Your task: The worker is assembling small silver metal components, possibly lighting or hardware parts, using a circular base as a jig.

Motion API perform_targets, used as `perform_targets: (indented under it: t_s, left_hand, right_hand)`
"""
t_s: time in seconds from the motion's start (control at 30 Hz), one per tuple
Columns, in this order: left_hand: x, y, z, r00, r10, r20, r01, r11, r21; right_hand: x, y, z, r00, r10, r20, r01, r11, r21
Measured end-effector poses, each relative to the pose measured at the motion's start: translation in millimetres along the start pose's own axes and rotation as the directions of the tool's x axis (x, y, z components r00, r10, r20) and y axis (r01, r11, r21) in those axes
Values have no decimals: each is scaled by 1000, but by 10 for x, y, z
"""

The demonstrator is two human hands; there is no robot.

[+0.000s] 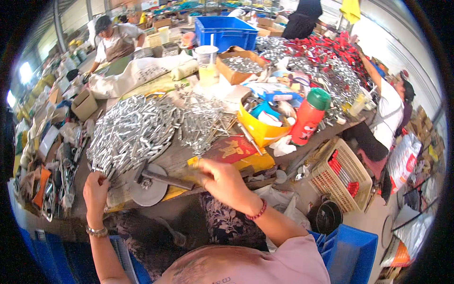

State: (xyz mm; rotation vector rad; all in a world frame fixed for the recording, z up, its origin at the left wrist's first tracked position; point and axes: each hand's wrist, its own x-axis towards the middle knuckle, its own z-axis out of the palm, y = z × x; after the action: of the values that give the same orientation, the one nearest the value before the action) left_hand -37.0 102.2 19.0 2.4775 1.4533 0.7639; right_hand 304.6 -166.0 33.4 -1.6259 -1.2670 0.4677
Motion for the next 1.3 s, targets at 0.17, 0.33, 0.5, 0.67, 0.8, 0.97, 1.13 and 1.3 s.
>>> perform_targets:
  t_s: [0.17, 0.33, 0.5, 0.67, 0.8, 0.97, 1.13, 1.3]
  left_hand:
    - [64, -61, 263, 982, 153, -106, -156, 988, -15]
    - [107, -235, 388, 971, 221, -93, -222, 975, -1]
    - [68, -295, 367, 984, 130, -124, -151, 973, -177]
    - [57, -424, 396, 998, -35, 54, 61, 761, -646]
    - [-227, 165, 33, 980, 64, 187, 145, 410, -900]
    - [-506, 869, -278, 932, -90, 352, 359, 388, -849]
    - [-436, 444, 359, 930, -54, 363, 346, 454, -821]
    - [-504, 733, 298, 937, 202, 286, 104, 620, -778]
  right_hand:
    - [437, 285, -382, 903, -344, -258, 102, 755, -648]
    - [751, 847, -456, 946, -305, -115, 81, 561, -824]
    - [717, 758, -491, 938, -327, 111, 263, 467, -845]
    - [644, 662, -440, 924, -342, 169, 336, 517, -788]
    - [629, 685, -452, 929, -349, 121, 308, 549, -777]
    - [646, 636, -420, 946, -268, 185, 305, 534, -788]
    - [483, 478, -365, 944, -294, 153, 293, 526, -798]
    - [457, 547, -394, 968, -226, 112, 229, 606, -762]
